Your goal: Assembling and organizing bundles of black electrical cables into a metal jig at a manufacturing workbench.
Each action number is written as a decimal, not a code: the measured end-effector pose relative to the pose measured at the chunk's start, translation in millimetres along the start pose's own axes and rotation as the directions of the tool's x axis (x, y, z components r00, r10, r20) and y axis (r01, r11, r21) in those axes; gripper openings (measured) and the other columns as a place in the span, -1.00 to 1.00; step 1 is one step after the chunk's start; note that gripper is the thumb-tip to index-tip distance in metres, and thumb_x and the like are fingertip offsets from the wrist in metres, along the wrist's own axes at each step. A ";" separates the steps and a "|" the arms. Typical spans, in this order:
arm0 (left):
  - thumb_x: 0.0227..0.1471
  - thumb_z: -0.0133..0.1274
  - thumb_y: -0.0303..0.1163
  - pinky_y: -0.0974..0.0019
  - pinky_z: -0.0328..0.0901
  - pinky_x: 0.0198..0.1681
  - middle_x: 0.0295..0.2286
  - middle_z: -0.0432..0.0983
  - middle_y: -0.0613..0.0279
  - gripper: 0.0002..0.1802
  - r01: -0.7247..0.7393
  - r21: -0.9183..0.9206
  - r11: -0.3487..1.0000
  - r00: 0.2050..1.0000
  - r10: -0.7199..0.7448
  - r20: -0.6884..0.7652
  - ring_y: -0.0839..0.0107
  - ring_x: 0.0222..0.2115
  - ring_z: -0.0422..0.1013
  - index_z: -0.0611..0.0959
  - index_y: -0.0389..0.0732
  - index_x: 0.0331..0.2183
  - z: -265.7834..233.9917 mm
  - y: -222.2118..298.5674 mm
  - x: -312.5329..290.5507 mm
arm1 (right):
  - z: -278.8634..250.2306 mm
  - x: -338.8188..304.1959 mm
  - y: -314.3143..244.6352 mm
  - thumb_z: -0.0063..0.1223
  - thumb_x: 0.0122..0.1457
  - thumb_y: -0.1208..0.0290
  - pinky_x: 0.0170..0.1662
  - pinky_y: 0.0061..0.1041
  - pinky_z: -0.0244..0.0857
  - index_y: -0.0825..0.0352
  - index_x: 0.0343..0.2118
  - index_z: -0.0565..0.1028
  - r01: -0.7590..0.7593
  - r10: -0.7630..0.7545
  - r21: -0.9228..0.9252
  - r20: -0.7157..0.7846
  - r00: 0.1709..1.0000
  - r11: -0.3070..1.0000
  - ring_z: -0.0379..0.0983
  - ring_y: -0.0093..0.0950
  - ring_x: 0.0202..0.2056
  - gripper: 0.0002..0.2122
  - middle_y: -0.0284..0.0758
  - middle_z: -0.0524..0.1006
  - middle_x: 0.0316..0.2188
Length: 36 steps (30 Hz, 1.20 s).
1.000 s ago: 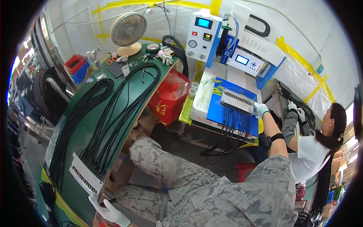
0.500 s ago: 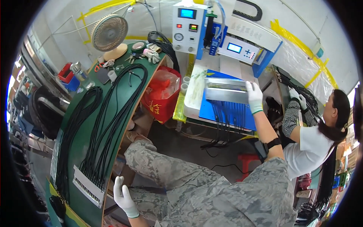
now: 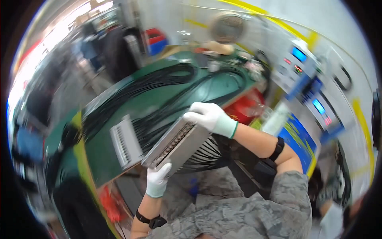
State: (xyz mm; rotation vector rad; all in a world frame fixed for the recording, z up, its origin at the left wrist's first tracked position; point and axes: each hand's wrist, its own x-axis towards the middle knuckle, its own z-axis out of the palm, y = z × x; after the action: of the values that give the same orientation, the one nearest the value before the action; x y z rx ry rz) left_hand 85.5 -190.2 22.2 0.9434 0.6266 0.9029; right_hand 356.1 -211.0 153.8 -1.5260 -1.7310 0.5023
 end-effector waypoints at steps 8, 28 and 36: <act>0.02 0.10 -0.52 0.38 0.35 -0.14 -0.16 0.51 0.15 -0.58 0.035 -0.168 0.985 0.962 -0.079 -0.261 0.41 -0.24 0.47 0.49 -0.37 -0.03 -57.8 36.1 -21.0 | 190.9 183.0 40.4 -0.01 0.08 -0.14 0.03 -0.36 0.26 0.26 -0.01 0.44 0.352 -0.272 -0.232 0.314 0.909 0.907 0.41 -0.28 -0.03 -0.42 -0.18 0.50 -0.09; -0.13 0.23 -0.49 0.27 0.32 -0.01 -0.11 0.49 0.10 -0.39 -0.172 0.183 0.968 0.981 0.150 0.126 0.32 -0.12 0.44 0.44 -0.37 0.02 -112.8 33.6 8.2 | 40.7 84.0 -79.7 0.20 -0.12 -0.12 -0.37 -0.34 0.37 0.17 -0.50 0.56 0.476 -0.495 -0.529 0.118 0.861 0.702 0.51 -0.28 -0.47 -0.61 -0.30 0.53 -0.57; 0.01 0.09 -0.53 0.23 0.35 -0.03 -0.13 0.49 0.07 -0.51 -0.232 0.161 0.959 0.971 0.219 0.091 0.30 -0.13 0.46 0.43 -0.41 0.01 -108.5 61.4 65.0 | -251.2 1.7 -107.3 -0.07 0.21 0.00 -0.13 -0.48 0.30 0.48 -0.03 0.45 -0.066 -0.173 -0.211 -0.914 0.368 0.975 0.45 -0.49 -0.24 -0.46 -0.21 0.56 -0.28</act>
State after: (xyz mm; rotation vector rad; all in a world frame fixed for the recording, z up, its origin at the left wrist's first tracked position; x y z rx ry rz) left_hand 9.7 -71.8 21.4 1.2151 0.5471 1.0239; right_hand 473.7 -278.8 390.8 -1.4147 -0.8753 -0.5916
